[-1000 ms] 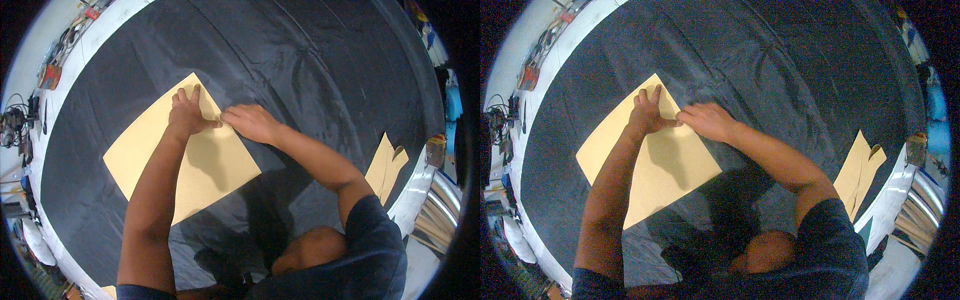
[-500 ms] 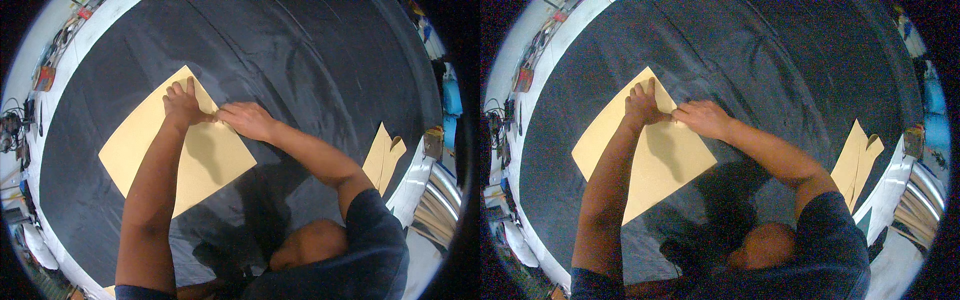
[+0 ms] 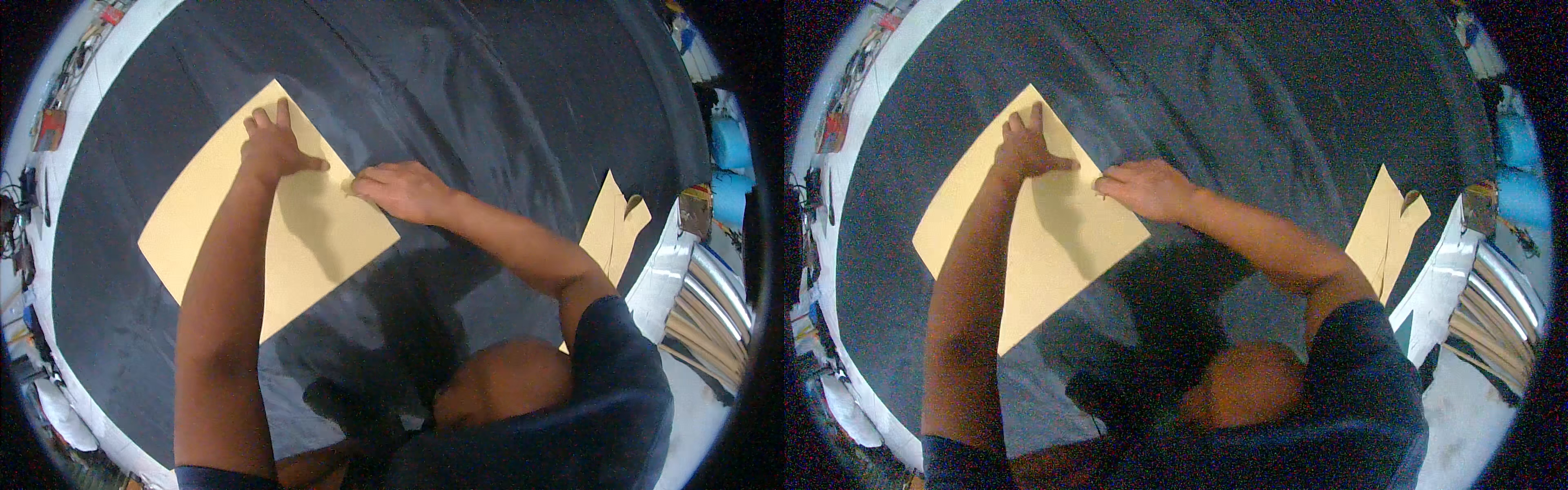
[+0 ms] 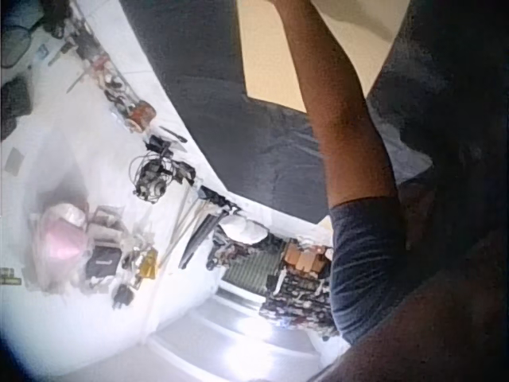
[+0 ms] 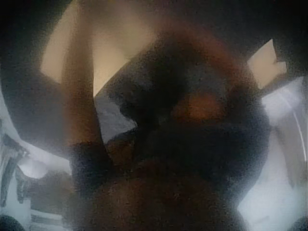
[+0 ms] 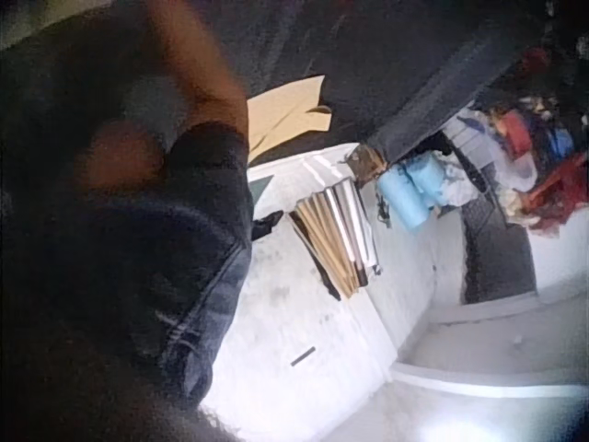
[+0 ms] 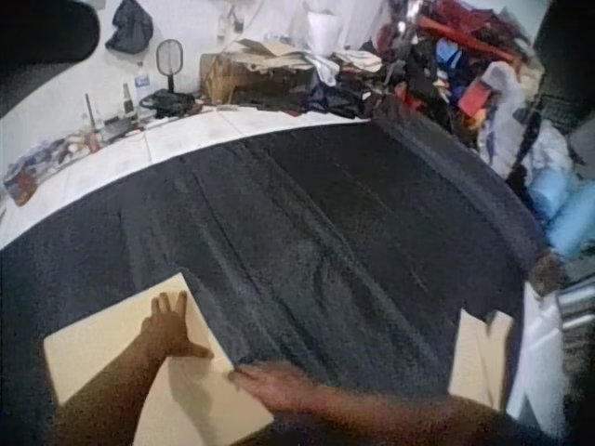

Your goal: The person places a rectangular cardboard template on a large black fabric sheet and uses a pencil to trace its outline. They repeat this process multiple times, moving the template to different positions on the fabric and tracing each time.

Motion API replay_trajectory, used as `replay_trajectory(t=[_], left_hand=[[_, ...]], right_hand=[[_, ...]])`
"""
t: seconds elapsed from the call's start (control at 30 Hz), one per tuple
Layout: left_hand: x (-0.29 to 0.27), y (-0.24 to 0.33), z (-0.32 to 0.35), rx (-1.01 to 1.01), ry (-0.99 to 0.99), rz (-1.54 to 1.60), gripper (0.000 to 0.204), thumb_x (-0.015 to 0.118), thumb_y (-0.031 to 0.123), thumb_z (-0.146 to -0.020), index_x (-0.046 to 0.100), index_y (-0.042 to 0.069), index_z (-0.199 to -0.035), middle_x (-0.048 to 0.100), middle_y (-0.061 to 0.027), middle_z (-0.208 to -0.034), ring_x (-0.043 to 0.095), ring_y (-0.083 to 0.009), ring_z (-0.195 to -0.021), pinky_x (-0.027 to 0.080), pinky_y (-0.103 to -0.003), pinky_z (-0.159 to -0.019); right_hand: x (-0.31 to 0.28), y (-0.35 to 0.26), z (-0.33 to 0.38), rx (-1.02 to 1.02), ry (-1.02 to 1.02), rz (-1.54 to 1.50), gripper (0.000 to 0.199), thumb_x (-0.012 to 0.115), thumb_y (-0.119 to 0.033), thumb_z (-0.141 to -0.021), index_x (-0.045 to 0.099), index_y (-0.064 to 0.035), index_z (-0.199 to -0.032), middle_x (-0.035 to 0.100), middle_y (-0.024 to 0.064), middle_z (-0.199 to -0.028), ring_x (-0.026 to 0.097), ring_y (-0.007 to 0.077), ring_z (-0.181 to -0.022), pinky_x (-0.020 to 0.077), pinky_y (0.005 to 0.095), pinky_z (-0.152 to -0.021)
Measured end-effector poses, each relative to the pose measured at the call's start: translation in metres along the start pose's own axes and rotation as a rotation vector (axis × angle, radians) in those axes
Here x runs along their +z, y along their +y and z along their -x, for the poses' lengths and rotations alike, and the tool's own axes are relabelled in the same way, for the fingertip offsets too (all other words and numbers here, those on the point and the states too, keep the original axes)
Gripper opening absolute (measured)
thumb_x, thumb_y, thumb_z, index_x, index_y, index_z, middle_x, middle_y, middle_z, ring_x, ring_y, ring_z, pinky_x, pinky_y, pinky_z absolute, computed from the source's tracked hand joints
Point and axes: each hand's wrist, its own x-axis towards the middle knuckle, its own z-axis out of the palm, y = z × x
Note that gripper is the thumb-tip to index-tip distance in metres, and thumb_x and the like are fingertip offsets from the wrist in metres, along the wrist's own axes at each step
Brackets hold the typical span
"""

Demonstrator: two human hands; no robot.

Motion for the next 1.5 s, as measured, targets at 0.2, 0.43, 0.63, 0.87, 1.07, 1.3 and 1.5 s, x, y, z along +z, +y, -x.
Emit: replay_trajectory(t=[0.2, 0.43, 0.63, 0.87, 1.07, 1.3, 1.5], left_hand=[[0.005, -0.001, -0.001, 0.025, 0.060, 0.009, 0.144, 0.089, 0.066, -0.050, 0.015, 0.011, -0.160, 0.034, -0.0280, -0.149, 0.033, -0.0472, -0.142, 0.051, -0.051, -0.101], [0.005, -0.004, -0.001, 0.028, 0.054, 0.015, 0.143, 0.089, 0.065, -0.050, 0.015, 0.012, -0.160, 0.035, -0.0266, -0.148, 0.034, -0.0474, -0.141, 0.050, -0.051, -0.102], [0.007, -0.007, -0.001, 0.028, 0.069, 0.023, 0.144, 0.090, 0.065, -0.049, 0.015, 0.012, -0.161, 0.035, -0.0264, -0.149, 0.034, -0.0477, -0.141, 0.050, -0.051, -0.102], [0.002, -0.009, -0.001, 0.016, 0.075, 0.017, 0.144, 0.089, 0.064, -0.050, 0.015, 0.011, -0.161, 0.035, -0.0262, -0.148, 0.035, -0.0461, -0.140, 0.050, -0.051, -0.102], [0.003, -0.005, -0.002, 0.038, 0.034, 0.005, 0.145, 0.088, 0.067, -0.050, 0.015, 0.009, -0.160, 0.033, -0.0292, -0.149, 0.031, -0.0484, -0.142, 0.051, -0.050, -0.101], [-0.001, -0.006, -0.002, 0.020, 0.009, 0.010, 0.148, 0.090, 0.068, -0.049, 0.013, 0.009, -0.160, 0.032, -0.0287, -0.151, 0.029, -0.0473, -0.144, 0.051, -0.050, -0.102], [-0.006, -0.002, 0.001, 0.004, -0.024, 0.006, 0.146, 0.089, 0.069, -0.051, 0.013, 0.009, -0.160, 0.030, -0.0277, -0.152, 0.029, -0.0466, -0.144, 0.051, -0.049, -0.102]], right_hand=[[-0.015, -0.022, 0.047, 0.051, -0.164, -0.053, 0.021, 0.058, -0.017, -0.093, 0.059, -0.0110, -0.114, 0.066, 0.0092, -0.099, 0.067, 0.0321, -0.093, 0.0556, 0.0457, -0.075], [-0.020, -0.027, 0.050, 0.101, -0.178, -0.134, 0.014, 0.062, -0.018, -0.095, 0.060, -0.0082, -0.106, 0.068, 0.0115, -0.096, 0.067, 0.0349, -0.090, 0.0547, 0.0451, -0.074], [-0.016, -0.027, 0.054, 0.055, -0.099, -0.115, 0.015, 0.061, -0.020, -0.097, 0.060, -0.0075, -0.105, 0.066, 0.0134, -0.091, 0.066, 0.0365, -0.087, 0.0538, 0.0463, -0.073], [-0.018, -0.024, 0.054, 0.043, -0.194, -0.105, 0.017, 0.060, -0.022, -0.097, 0.060, -0.0064, -0.104, 0.065, 0.0157, -0.088, 0.065, 0.0374, -0.084, 0.0529, 0.0482, -0.074], [-0.023, -0.027, 0.050, 0.038, -0.211, -0.108, 0.016, 0.060, -0.021, -0.097, 0.060, -0.0069, -0.103, 0.065, 0.0142, -0.088, 0.065, 0.0362, -0.086, 0.0533, 0.0478, -0.076], [-0.019, -0.011, 0.002, 0.064, -0.133, -0.046, 0.019, 0.052, -0.026, -0.098, 0.059, -0.0100, -0.105, 0.067, 0.0137, -0.093, 0.067, 0.0353, -0.091, 0.0542, 0.0500, -0.076], [-0.012, 0.029, -0.080, 0.117, -0.039, 0.011, 0.019, 0.054, -0.028, -0.099, 0.061, -0.0125, -0.107, 0.069, 0.0116, -0.100, 0.067, 0.0347, -0.095, 0.0530, 0.0513, -0.078]])
